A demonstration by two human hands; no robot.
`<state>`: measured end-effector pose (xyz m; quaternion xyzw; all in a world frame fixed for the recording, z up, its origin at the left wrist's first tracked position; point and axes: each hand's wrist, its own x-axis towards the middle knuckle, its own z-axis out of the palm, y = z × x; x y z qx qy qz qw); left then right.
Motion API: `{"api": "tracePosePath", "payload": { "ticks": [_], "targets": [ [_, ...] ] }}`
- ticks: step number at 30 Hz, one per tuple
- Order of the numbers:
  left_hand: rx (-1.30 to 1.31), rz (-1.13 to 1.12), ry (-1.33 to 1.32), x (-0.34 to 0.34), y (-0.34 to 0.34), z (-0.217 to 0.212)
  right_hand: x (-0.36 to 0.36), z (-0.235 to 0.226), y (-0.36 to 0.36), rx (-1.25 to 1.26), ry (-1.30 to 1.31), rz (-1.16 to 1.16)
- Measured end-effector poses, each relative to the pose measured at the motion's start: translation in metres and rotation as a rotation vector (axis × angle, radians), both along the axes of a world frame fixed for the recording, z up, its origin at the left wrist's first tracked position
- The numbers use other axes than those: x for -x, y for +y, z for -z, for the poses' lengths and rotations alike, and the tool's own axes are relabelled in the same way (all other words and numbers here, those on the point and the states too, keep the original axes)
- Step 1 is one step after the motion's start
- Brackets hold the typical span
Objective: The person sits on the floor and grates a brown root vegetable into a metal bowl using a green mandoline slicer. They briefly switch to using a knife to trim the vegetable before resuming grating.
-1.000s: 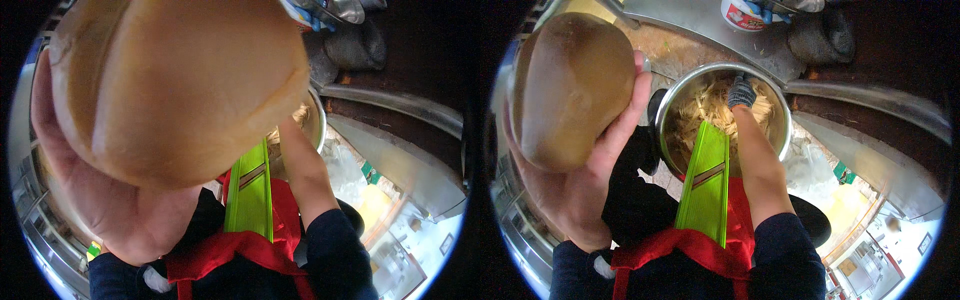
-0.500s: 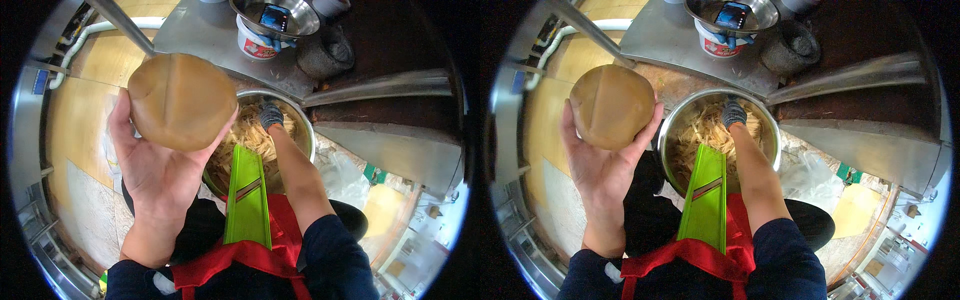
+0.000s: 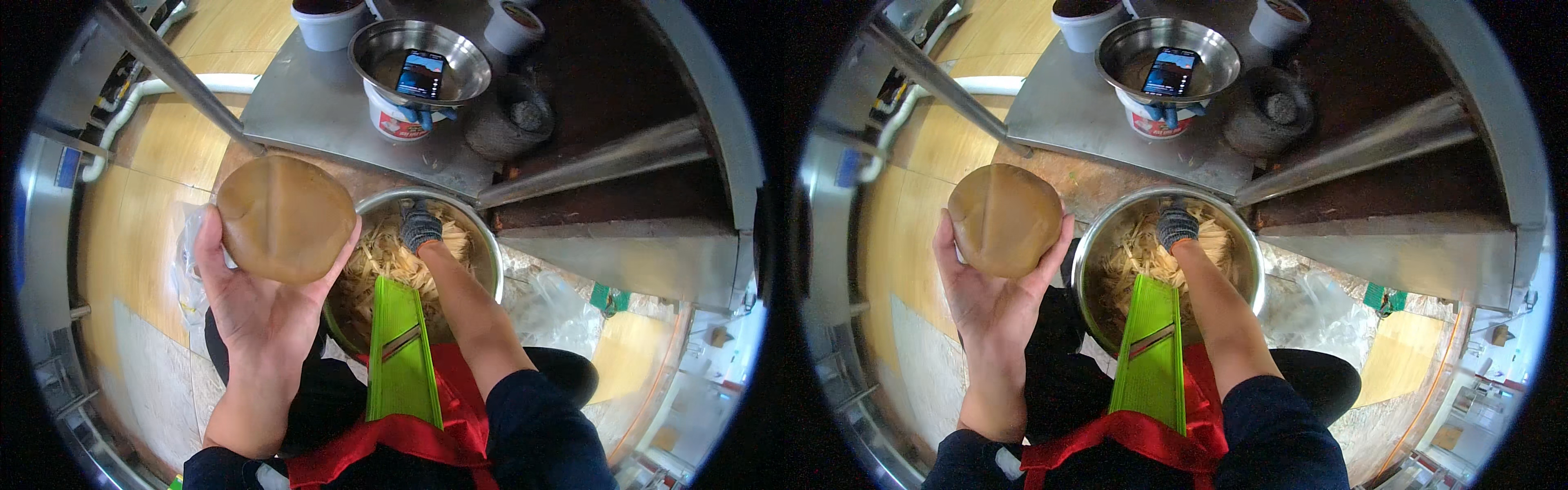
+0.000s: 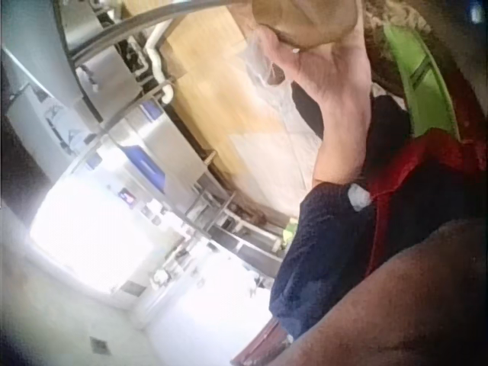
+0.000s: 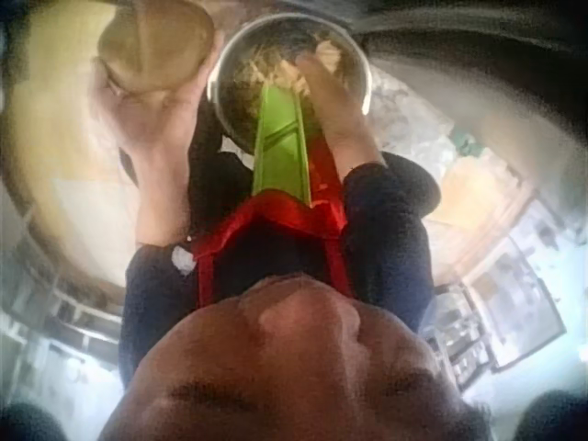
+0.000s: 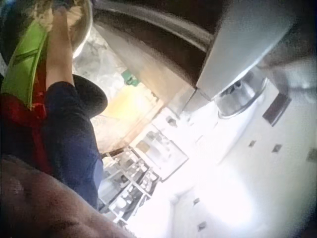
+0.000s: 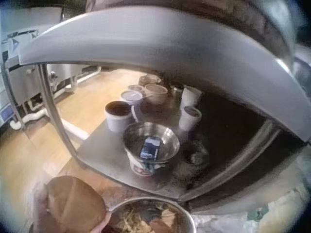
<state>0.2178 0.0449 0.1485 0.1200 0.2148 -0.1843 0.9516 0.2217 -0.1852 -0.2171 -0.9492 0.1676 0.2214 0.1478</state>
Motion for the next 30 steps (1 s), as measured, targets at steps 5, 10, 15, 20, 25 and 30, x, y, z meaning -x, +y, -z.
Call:
{"api": "tracePosePath", "payload": {
  "ticks": [5, 10, 15, 20, 25, 30],
  "targets": [
    [0.002, 0.092, -0.101, 0.001, -0.007, 0.005, 0.043, -0.050, -0.008, 0.042, -0.008, -0.206],
    [-0.118, 0.204, -0.175, 0.008, -0.029, 0.019, 0.128, -0.136, -0.050, 0.086, -0.294, -0.047],
    [-0.215, 0.214, -0.018, 0.020, -0.032, 0.025, 0.231, -0.301, -0.080, -0.260, -0.889, 0.479],
    [-0.246, 0.252, -0.002, 0.049, -0.055, 0.006, 0.428, -0.374, -0.131, 0.672, -1.210, 0.655],
    [-0.312, 0.248, -0.029, 0.050, -0.055, 0.024, 0.540, -0.353, -0.128, -0.513, -2.043, 1.464],
    [-0.445, 0.254, -0.205, 0.037, -0.045, 0.034, 0.548, -0.252, -0.142, -0.431, -1.406, 1.837]
  ]
}}
